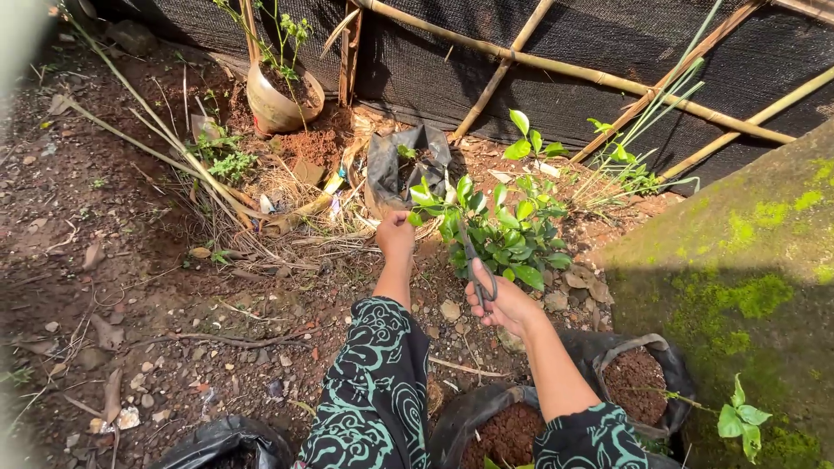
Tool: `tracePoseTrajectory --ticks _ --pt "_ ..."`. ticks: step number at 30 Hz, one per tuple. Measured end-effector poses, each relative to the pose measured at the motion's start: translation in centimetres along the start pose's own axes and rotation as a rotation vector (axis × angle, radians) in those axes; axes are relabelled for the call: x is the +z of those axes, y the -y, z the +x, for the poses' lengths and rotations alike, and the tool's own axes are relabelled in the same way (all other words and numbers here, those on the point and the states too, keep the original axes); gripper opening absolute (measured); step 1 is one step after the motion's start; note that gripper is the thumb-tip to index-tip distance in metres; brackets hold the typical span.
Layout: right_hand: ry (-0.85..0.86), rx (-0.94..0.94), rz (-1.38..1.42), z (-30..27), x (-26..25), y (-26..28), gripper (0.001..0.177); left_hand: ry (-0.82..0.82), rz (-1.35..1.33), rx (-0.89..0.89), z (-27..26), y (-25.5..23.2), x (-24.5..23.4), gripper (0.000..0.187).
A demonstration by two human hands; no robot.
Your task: Pruning small plants in polybags using scissors and clearing surrounding weeds with a knife.
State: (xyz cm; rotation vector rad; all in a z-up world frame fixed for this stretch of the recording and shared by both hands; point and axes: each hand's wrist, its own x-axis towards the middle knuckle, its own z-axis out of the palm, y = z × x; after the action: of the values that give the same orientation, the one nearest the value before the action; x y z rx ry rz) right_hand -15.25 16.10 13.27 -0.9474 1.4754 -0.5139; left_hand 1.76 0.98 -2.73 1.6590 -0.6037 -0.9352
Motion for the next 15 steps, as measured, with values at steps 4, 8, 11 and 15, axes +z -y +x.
tracePoseTrajectory --ticks 4,8,11,15 --pt "-0.019 -0.007 -0.012 1.1 0.6 0.8 0.078 0.001 -0.001 -0.004 -0.1 0.0 -0.4 0.010" --pt "-0.028 -0.006 -0.018 2.5 0.7 1.2 0.078 0.022 -0.055 0.011 0.5 0.3 -0.7 0.009" --pt "-0.021 0.000 -0.022 3.2 1.1 1.3 0.079 0.064 -0.187 0.022 0.5 0.0 -1.3 0.008" --pt "-0.031 -0.005 -0.012 4.5 1.3 0.8 0.076 0.092 -0.252 0.005 -0.3 -0.9 -2.9 0.008"
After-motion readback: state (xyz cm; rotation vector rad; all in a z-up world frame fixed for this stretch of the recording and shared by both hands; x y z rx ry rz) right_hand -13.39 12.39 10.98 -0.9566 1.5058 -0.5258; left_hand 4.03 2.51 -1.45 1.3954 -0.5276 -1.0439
